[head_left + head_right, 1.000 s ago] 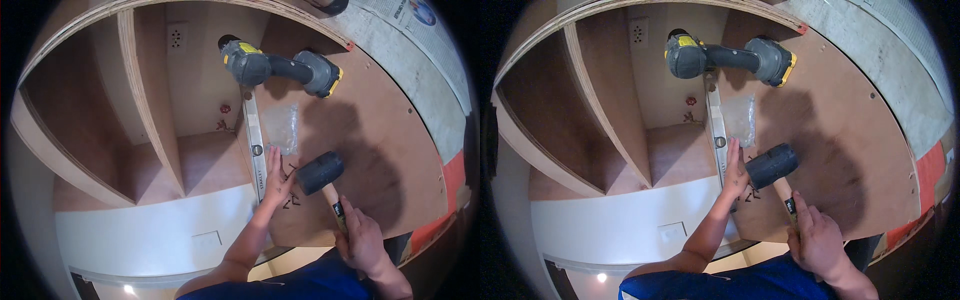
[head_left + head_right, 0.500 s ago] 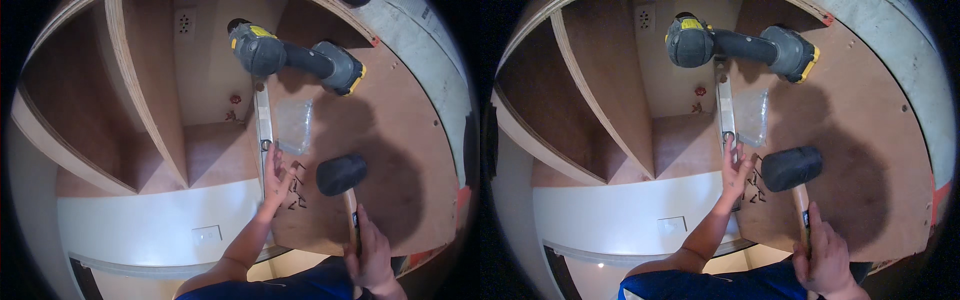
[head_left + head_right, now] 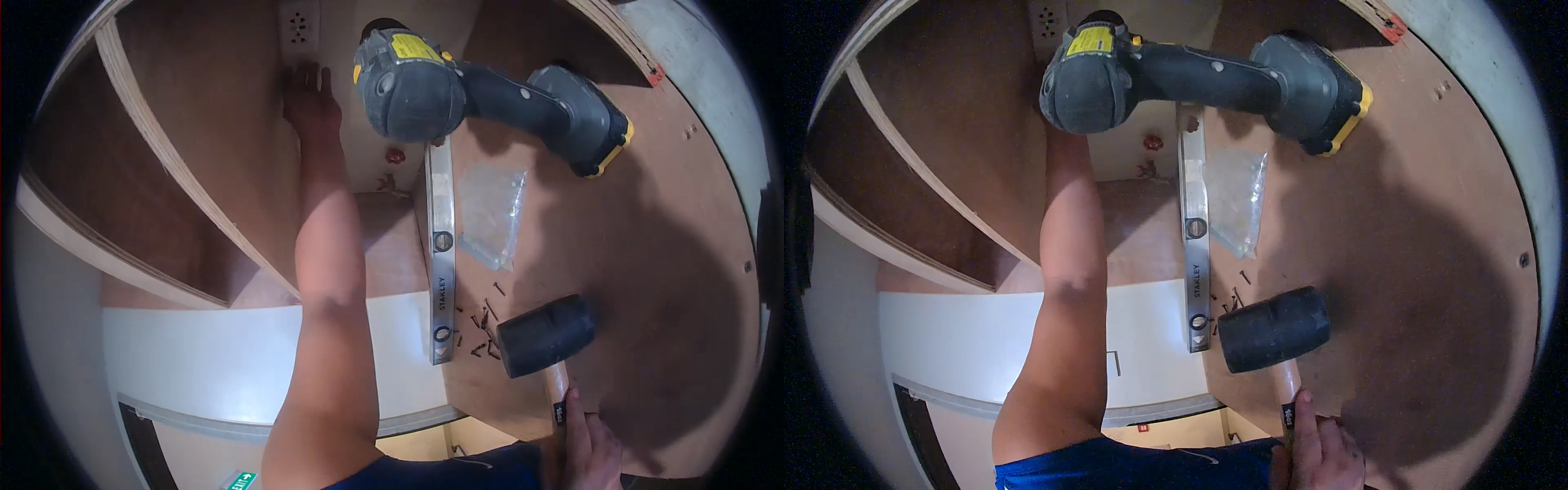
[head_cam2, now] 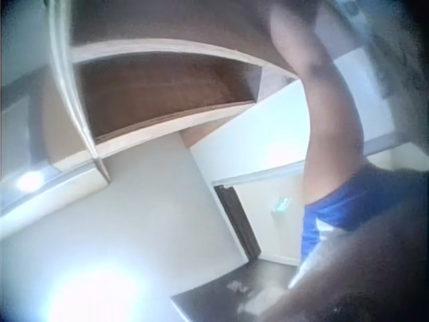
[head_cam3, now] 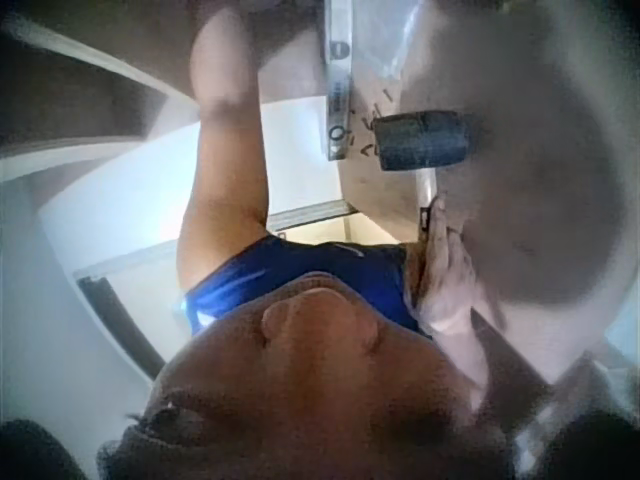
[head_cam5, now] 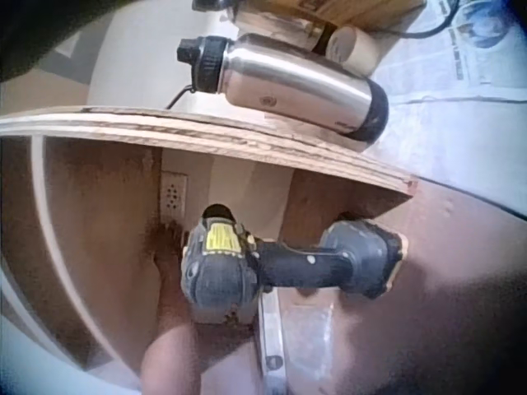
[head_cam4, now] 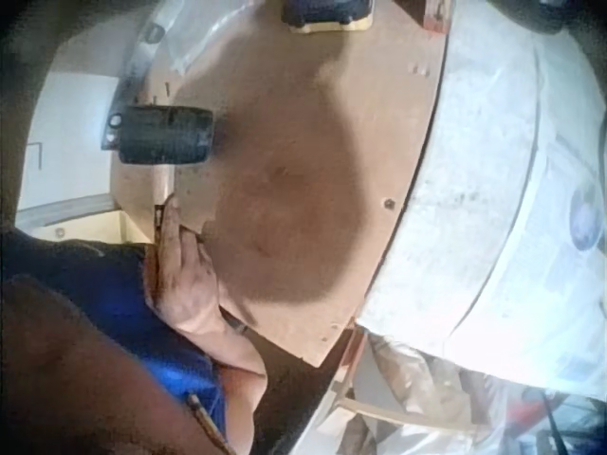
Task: The person is assembling a curved wooden cabinet. They position a curved wooden panel into the cabinet frame, tap it into place with a rubber mallet, and use a spirit level to check alignment. The person also uses a tape measure to verify dimensions and a power drill to secure the components.
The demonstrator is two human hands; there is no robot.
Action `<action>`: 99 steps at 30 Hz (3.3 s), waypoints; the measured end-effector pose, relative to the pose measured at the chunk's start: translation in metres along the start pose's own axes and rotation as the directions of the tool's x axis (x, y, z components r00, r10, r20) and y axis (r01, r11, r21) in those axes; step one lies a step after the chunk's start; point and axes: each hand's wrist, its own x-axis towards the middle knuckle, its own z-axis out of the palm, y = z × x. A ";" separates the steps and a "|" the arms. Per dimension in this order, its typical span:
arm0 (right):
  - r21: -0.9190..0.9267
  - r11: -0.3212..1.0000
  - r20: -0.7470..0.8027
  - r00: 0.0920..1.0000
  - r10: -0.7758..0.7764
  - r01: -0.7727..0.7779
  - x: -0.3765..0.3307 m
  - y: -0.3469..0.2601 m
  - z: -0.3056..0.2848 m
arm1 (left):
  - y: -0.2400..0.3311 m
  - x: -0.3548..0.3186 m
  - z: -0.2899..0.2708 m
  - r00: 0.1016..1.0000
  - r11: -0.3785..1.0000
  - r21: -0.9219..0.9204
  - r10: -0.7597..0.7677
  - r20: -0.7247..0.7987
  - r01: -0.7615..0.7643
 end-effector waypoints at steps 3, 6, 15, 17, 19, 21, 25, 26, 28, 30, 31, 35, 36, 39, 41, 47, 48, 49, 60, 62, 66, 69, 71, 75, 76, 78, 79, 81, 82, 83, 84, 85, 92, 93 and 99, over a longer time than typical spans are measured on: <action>0.059 0.996 0.003 0.998 0.068 -0.068 -0.002 0.003 0.003 | -0.013 0.004 0.031 0.998 0.997 -0.072 0.028 -0.049 -0.031; 0.147 0.988 -0.143 0.990 -0.012 0.034 0.003 0.005 0.002 | -0.011 -0.001 0.053 0.995 0.995 -0.082 0.043 -0.088 -0.050; 0.180 0.979 -0.186 0.981 -0.061 0.095 0.010 -0.005 -0.011 | -0.012 0.002 0.078 0.861 0.153 0.960 0.492 0.131 -0.233; 0.223 0.975 -0.118 0.993 0.005 0.022 0.007 -0.009 -0.016 | -0.003 0.025 0.047 0.784 -0.148 0.893 0.434 0.445 -0.425; 0.224 0.974 -0.124 0.992 -0.012 0.040 0.006 -0.008 -0.017 | 0.001 0.039 0.045 0.672 -0.349 0.811 0.455 0.585 -0.470; 0.216 0.975 -0.153 0.988 -0.018 0.051 0.006 -0.008 -0.015 | 0.002 0.043 0.067 0.624 -0.393 0.793 0.489 0.609 -0.466; 0.194 0.979 -0.182 0.983 -0.024 0.060 0.004 -0.008 -0.013 | 0.012 0.038 0.088 0.696 -0.316 0.842 0.473 0.540 -0.438; 0.192 0.980 -0.178 0.984 -0.020 0.055 0.004 -0.009 -0.013 | 0.016 0.037 0.089 0.710 -0.274 0.848 0.464 0.530 -0.453; 0.193 0.979 -0.172 0.985 -0.031 0.064 0.004 -0.009 -0.013 | 0.020 0.037 0.086 0.705 -0.242 0.842 0.464 0.536 -0.481; 0.183 0.980 -0.174 0.984 -0.048 0.080 0.003 -0.004 -0.009 | 0.021 0.040 0.081 0.664 -0.261 0.818 0.484 0.570 -0.512; 0.172 0.981 -0.177 0.982 -0.062 0.093 0.002 0.003 -0.003 | 0.021 0.041 0.078 0.699 -0.265 0.834 0.456 0.550 -0.484; 0.179 0.981 -0.171 0.984 -0.046 0.077 0.002 0.007 0.001 | 0.021 0.038 0.078 0.759 -0.266 0.860 0.405 0.510 -0.435; 0.187 0.981 -0.160 0.987 -0.028 0.059 0.002 0.006 0.000 | 0.020 0.037 0.077 0.737 -0.297 0.846 0.418 0.531 -0.442; 0.212 0.977 -0.135 0.991 0.012 0.017 0.002 0.003 -0.002 | 0.019 0.043 0.072 0.620 -0.460 0.766 0.457 0.638 -0.449; 0.231 0.973 -0.129 0.991 0.025 0.006 0.001 0.004 -0.001 | 0.022 0.051 0.069 0.676 -0.493 0.753 0.373 0.635 -0.436; 0.269 0.962 -0.048 0.997 0.060 -0.045 0.003 -0.008 -0.019 | 0.030 0.049 0.057 0.770 -0.569 0.718 0.216 0.600 -0.400; 0.287 0.955 -0.006 0.997 0.078 -0.073 0.003 -0.008 -0.020 | 0.032 0.047 0.054 0.841 -0.575 0.739 0.152 0.519 -0.352; 0.302 0.948 0.037 0.995 0.094 -0.101 0.003 -0.007 -0.021 | 0.033 0.040 0.047 0.815 -0.486 0.789 0.233 0.531 -0.375; 0.183 0.980 -0.218 0.975 -0.038 0.080 0.004 -0.002 -0.004 | 0.037 -0.193 0.061 0.997 0.569 0.822 -0.067 0.026 0.017; 0.101 0.983 -0.182 0.974 -0.131 0.151 0.008 -0.005 -0.004 | 0.054 -0.229 0.022 0.998 0.662 0.747 -0.023 -0.063 0.063; 0.071 0.996 -0.107 0.993 0.052 -0.045 0.001 -0.024 0.010 | 0.082 -0.289 -0.037 0.980 0.660 0.752 0.147 -0.135 0.005; 0.402 0.902 -0.064 0.978 0.200 -0.158 -0.002 -0.026 0.025 | 0.125 -0.331 -0.089 0.962 0.646 0.763 0.231 -0.146 -0.039; 0.569 0.798 0.007 0.972 0.236 -0.198 0.001 -0.018 0.031 | 0.174 -0.342 -0.123 0.944 0.315 0.934 0.323 0.063 -0.170; 0.538 0.811 -0.019 0.958 0.286 -0.231 0.008 -0.034 0.031 | 0.187 -0.326 -0.162 0.861 0.301 0.946 0.505 -0.049 -0.123; 0.501 0.834 -0.056 0.952 0.300 -0.233 0.011 -0.043 0.036 | 0.185 -0.324 -0.181 0.883 0.234 0.970 0.466 -0.060 -0.058; 0.466 0.844 -0.089 0.935 0.343 -0.265 0.020 -0.051 0.039 | 0.170 -0.314 -0.206 0.913 0.191 0.982 0.397 -0.090 0.014; 0.443 0.844 -0.091 0.921 0.379 -0.303 0.023 -0.058 0.040 | 0.165 -0.308 -0.218 0.924 0.207 0.978 0.368 -0.107 0.031; 0.273 0.898 -0.143 0.908 0.394 -0.347 0.024 -0.057 0.045 | 0.156 -0.305 -0.241 0.928 0.154 0.988 0.366 -0.072 0.016; 0.175 0.915 -0.148 0.909 0.390 -0.364 0.030 -0.054 0.048 | 0.153 -0.308 -0.252 0.918 0.086 0.996 0.396 -0.031 -0.003; 0.080 0.956 -0.223 0.930 0.292 -0.281 0.032 -0.030 0.046 | 0.147 -0.306 -0.258 0.905 0.029 0.999 0.425 0.022 -0.038; -0.017 0.980 -0.288 0.940 0.183 -0.196 0.030 0.005 0.043 | 0.141 -0.306 -0.264 0.890 0.099 0.994 0.456 -0.002 -0.048; -0.130 0.975 -0.317 0.940 0.130 -0.178 0.030 0.012 0.044 | 0.135 -0.306 -0.268 0.874 0.165 0.984 0.485 -0.022 -0.067; -0.727 0.633 -0.449 0.882 -0.144 -0.267 0.042 -0.054 0.083 | 0.143 -0.313 -0.266 0.873 0.311 0.948 0.480 -0.092 -0.070; -0.755 0.581 -0.447 0.887 -0.117 -0.304 0.043 -0.058 0.083 | 0.150 -0.313 -0.262 0.888 0.323 0.943 0.452 -0.082 -0.077; -0.771 0.506 -0.488 0.869 -0.077 -0.388 0.041 -0.054 0.082 | 0.190 -0.306 -0.263 0.946 0.503 0.863 0.303 -0.116 -0.056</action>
